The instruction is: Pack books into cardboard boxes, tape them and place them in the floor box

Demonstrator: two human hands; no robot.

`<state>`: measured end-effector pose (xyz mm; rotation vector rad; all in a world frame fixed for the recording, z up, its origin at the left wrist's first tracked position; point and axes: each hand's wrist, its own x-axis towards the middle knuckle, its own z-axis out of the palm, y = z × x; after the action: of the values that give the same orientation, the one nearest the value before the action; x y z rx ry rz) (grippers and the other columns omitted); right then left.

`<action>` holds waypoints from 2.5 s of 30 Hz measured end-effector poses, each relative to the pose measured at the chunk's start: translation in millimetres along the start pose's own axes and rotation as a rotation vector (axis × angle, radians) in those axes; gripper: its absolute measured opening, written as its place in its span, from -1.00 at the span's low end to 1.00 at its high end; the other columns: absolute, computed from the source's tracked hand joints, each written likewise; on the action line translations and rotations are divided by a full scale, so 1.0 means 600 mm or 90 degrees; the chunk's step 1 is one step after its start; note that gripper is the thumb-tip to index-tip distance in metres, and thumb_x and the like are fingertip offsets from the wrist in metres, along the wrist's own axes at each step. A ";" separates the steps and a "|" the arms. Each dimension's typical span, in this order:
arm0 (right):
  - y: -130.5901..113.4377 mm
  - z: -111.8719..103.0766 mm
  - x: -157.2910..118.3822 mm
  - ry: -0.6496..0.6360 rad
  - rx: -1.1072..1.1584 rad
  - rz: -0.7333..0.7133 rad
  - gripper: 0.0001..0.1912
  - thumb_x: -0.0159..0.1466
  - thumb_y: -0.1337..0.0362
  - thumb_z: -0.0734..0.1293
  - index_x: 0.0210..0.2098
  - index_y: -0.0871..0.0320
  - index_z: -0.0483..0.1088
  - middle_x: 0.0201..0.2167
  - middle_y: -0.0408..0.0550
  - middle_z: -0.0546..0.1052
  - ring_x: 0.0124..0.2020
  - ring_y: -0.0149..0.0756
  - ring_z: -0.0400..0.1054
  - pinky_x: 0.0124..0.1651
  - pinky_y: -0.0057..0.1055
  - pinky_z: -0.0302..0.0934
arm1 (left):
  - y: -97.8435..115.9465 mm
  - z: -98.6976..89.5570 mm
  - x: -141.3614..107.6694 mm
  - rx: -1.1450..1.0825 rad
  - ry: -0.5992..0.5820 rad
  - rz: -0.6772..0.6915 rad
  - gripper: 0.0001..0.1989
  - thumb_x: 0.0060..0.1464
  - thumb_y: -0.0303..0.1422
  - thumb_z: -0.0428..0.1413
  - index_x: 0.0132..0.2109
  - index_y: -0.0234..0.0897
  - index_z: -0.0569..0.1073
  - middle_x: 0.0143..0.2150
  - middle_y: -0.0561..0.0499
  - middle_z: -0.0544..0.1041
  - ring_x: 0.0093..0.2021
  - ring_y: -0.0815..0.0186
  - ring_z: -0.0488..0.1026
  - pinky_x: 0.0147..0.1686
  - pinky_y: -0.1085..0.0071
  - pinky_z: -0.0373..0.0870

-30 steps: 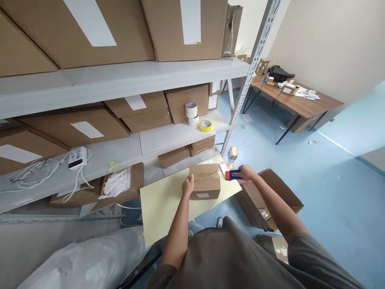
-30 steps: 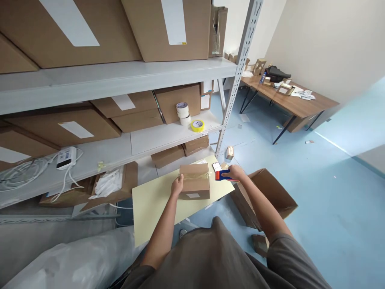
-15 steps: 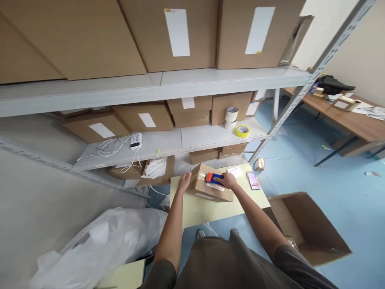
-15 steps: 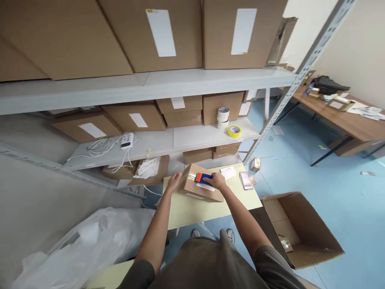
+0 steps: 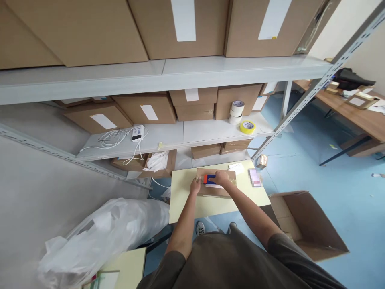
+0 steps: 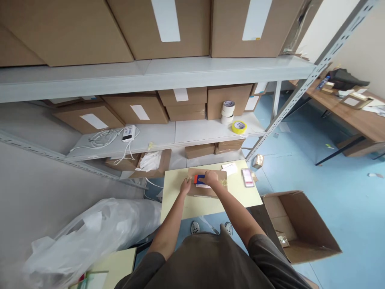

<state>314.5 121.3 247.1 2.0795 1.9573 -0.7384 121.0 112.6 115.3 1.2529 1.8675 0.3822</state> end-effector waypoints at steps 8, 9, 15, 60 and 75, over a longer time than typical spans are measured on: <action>0.223 -0.012 -0.042 0.000 0.018 0.012 -0.39 0.29 -0.26 0.43 -0.07 0.18 0.64 -0.07 0.22 0.69 -0.04 0.00 0.60 -0.12 -0.37 0.34 | 0.073 0.119 -0.045 0.057 -0.001 -0.009 -0.51 0.47 -0.06 -0.12 0.21 -0.27 0.50 0.15 -0.31 0.64 0.16 -0.04 0.59 0.03 0.22 0.46; 0.272 -0.013 -0.053 0.010 0.014 0.024 -0.40 0.29 -0.27 0.43 -0.10 0.18 0.64 -0.07 0.23 0.69 -0.04 0.01 0.60 -0.13 -0.37 0.33 | 0.079 0.129 -0.049 0.069 0.005 -0.009 -0.50 0.47 -0.06 -0.12 0.21 -0.27 0.51 0.14 -0.31 0.64 0.16 -0.05 0.59 0.03 0.21 0.46; 0.555 -0.019 -0.138 0.009 0.042 0.136 -0.42 0.28 -0.30 0.41 -0.16 0.12 0.64 -0.16 0.16 0.69 -0.12 -0.05 0.57 -0.26 -0.41 0.21 | 0.104 0.181 -0.067 0.133 0.020 0.005 -0.47 0.46 -0.04 -0.15 0.19 -0.28 0.52 0.11 -0.32 0.65 0.13 -0.06 0.60 0.01 0.21 0.45; -0.166 -0.093 -0.053 0.039 0.018 -0.047 -0.33 0.22 -0.21 0.47 0.04 0.23 0.61 -0.02 0.28 0.67 0.01 0.09 0.59 -0.07 -0.30 0.37 | -0.037 -0.098 -0.106 -0.345 -0.002 0.240 -0.08 0.18 -0.11 0.32 0.56 -0.16 0.15 0.41 -0.19 0.46 0.42 0.02 0.38 0.42 0.08 0.27; 0.134 -0.125 -0.094 0.072 0.009 0.019 -0.44 0.23 -0.29 0.45 -0.34 0.13 0.62 -0.27 0.14 0.69 -0.18 -0.03 0.59 -0.28 -0.37 0.24 | -0.034 -0.085 -0.086 -0.235 0.047 0.186 -0.18 0.26 -0.18 0.26 0.56 -0.09 0.14 0.43 -0.10 0.45 0.39 0.11 0.43 0.37 0.23 0.36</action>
<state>409.4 97.5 322.9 2.2001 1.9783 -0.6437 76.8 68.2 157.0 1.2654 1.5798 0.8977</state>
